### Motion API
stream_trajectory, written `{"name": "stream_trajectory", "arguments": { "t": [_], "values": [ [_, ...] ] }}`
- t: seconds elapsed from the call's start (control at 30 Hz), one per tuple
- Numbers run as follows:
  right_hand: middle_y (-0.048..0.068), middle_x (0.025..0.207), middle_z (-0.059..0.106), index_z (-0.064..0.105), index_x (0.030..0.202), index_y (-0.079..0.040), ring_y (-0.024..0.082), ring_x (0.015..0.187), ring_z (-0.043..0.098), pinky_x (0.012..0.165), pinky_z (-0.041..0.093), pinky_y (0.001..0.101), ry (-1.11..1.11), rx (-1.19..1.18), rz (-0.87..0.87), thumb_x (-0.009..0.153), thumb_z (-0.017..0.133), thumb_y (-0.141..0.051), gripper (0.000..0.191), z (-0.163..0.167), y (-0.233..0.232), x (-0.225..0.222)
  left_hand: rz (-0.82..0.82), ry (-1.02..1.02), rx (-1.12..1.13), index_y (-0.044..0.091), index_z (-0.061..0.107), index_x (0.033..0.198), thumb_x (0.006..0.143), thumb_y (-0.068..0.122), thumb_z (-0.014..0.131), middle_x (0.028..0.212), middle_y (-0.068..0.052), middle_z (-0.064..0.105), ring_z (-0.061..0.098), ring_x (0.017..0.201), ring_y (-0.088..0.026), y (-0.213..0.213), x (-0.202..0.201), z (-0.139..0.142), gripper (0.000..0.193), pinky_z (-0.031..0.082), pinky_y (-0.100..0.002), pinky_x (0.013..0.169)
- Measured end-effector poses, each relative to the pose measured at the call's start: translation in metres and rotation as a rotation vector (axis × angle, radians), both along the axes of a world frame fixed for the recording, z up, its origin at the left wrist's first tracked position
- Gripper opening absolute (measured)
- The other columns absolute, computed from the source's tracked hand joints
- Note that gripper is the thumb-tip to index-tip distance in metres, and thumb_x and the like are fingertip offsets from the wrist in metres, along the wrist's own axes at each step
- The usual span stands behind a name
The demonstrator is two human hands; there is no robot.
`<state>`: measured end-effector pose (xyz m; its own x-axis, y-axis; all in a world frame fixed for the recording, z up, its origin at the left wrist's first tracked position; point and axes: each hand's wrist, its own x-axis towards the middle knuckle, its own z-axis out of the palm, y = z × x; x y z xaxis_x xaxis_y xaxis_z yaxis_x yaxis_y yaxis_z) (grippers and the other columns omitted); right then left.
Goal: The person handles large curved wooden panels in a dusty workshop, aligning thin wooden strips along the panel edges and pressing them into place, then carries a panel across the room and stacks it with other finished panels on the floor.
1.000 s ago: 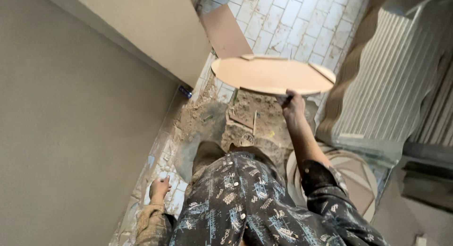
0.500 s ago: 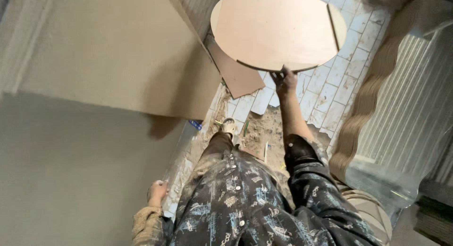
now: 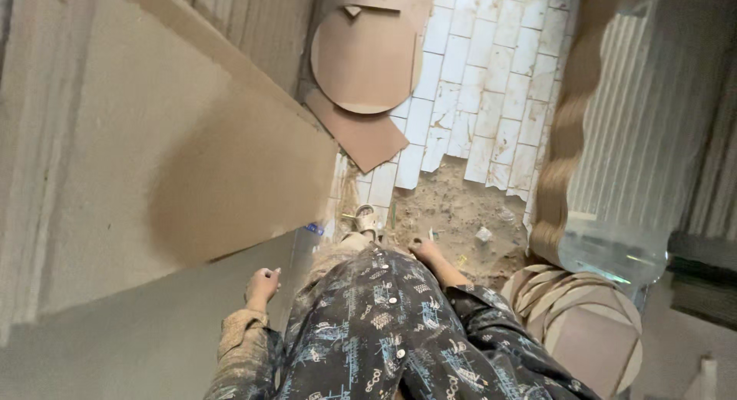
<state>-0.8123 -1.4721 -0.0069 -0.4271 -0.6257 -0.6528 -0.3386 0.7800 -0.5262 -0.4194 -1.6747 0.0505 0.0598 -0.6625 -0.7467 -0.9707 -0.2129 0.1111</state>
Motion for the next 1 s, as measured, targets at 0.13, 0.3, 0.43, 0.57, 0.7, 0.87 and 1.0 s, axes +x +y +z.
{"name": "stream_trajectory", "arguments": {
  "t": [0.13, 0.3, 0.43, 0.57, 0.7, 0.87, 1.0],
  "values": [
    [0.021, 0.097, 0.076, 0.059, 0.141, -0.007, 0.026, 0.072, 0.069, 0.062, 0.056, 0.0395, -0.272, 0.047, -0.484, 0.091, 0.073, -0.031, 0.057, 0.009, 0.026, -0.016, -0.214, -0.030, 0.030, 0.018, 0.079, 0.094, 0.091, 0.059, 0.062, 0.084, -0.001, 0.079, 0.074, 0.094, -0.027, -0.033, -0.035, -0.011, 0.044, 0.057, -0.046, 0.086],
    [0.014, 0.103, 0.074, 0.057, 0.142, -0.010, 0.019, 0.073, 0.073, 0.061, 0.058, 0.0336, -0.239, -0.082, -0.787, 0.091, 0.070, -0.030, 0.056, 0.040, 0.046, -0.029, -0.397, -0.007, 0.066, 0.017, 0.078, 0.094, 0.095, 0.058, 0.057, 0.081, -0.003, 0.081, 0.078, 0.090, -0.025, -0.083, -0.090, -0.018, 0.046, 0.058, -0.043, 0.084],
    [0.011, 0.103, 0.075, 0.055, 0.143, -0.011, 0.018, 0.074, 0.072, 0.059, 0.055, 0.0331, -0.238, -0.154, -0.997, 0.091, 0.068, -0.030, 0.057, 0.044, 0.079, -0.001, -0.552, 0.044, 0.040, 0.015, 0.079, 0.092, 0.096, 0.056, 0.058, 0.079, -0.003, 0.080, 0.076, 0.084, -0.023, -0.118, -0.139, -0.017, 0.046, 0.057, -0.042, 0.081],
    [0.013, 0.097, 0.073, 0.058, 0.141, -0.009, 0.020, 0.068, 0.067, 0.055, 0.050, 0.0347, -0.257, -0.275, -1.216, 0.090, 0.070, -0.026, 0.056, 0.033, 0.136, 0.064, -0.705, 0.156, 0.046, 0.011, 0.076, 0.089, 0.097, 0.051, 0.059, 0.076, -0.004, 0.080, 0.078, 0.078, -0.021, -0.134, -0.190, -0.013, 0.044, 0.058, -0.041, 0.078],
    [0.015, 0.088, 0.070, 0.061, 0.137, -0.008, 0.022, 0.062, 0.065, 0.052, 0.051, 0.0360, -0.177, -0.159, -1.414, 0.091, 0.066, -0.025, 0.049, 0.033, 0.201, 0.150, -0.841, 0.256, 0.008, 0.009, 0.075, 0.084, 0.097, 0.050, 0.060, 0.074, -0.006, 0.079, 0.077, 0.075, -0.021, -0.115, -0.231, -0.006, 0.046, 0.057, -0.039, 0.076],
    [0.015, 0.093, 0.072, 0.067, 0.127, -0.008, 0.025, 0.073, 0.067, 0.063, 0.053, 0.0386, -0.146, -0.010, -1.590, 0.092, 0.065, -0.029, 0.041, 0.050, 0.268, 0.252, -1.073, 0.402, 0.031, 0.006, 0.079, 0.086, 0.097, 0.049, 0.061, 0.072, -0.008, 0.080, 0.076, 0.069, -0.020, -0.049, -0.253, -0.001, 0.048, 0.057, -0.038, 0.071],
    [0.016, 0.097, 0.074, 0.071, 0.119, -0.009, 0.027, 0.082, 0.068, 0.072, 0.054, 0.0407, -0.082, 0.066, -1.653, 0.093, 0.064, -0.033, 0.036, 0.056, 0.312, 0.320, -1.151, 0.346, 0.194, 0.002, 0.078, 0.087, 0.096, 0.048, 0.064, 0.071, -0.011, 0.079, 0.075, 0.063, -0.020, 0.025, -0.236, -0.018, 0.049, 0.056, -0.037, 0.063]
  ]
}}
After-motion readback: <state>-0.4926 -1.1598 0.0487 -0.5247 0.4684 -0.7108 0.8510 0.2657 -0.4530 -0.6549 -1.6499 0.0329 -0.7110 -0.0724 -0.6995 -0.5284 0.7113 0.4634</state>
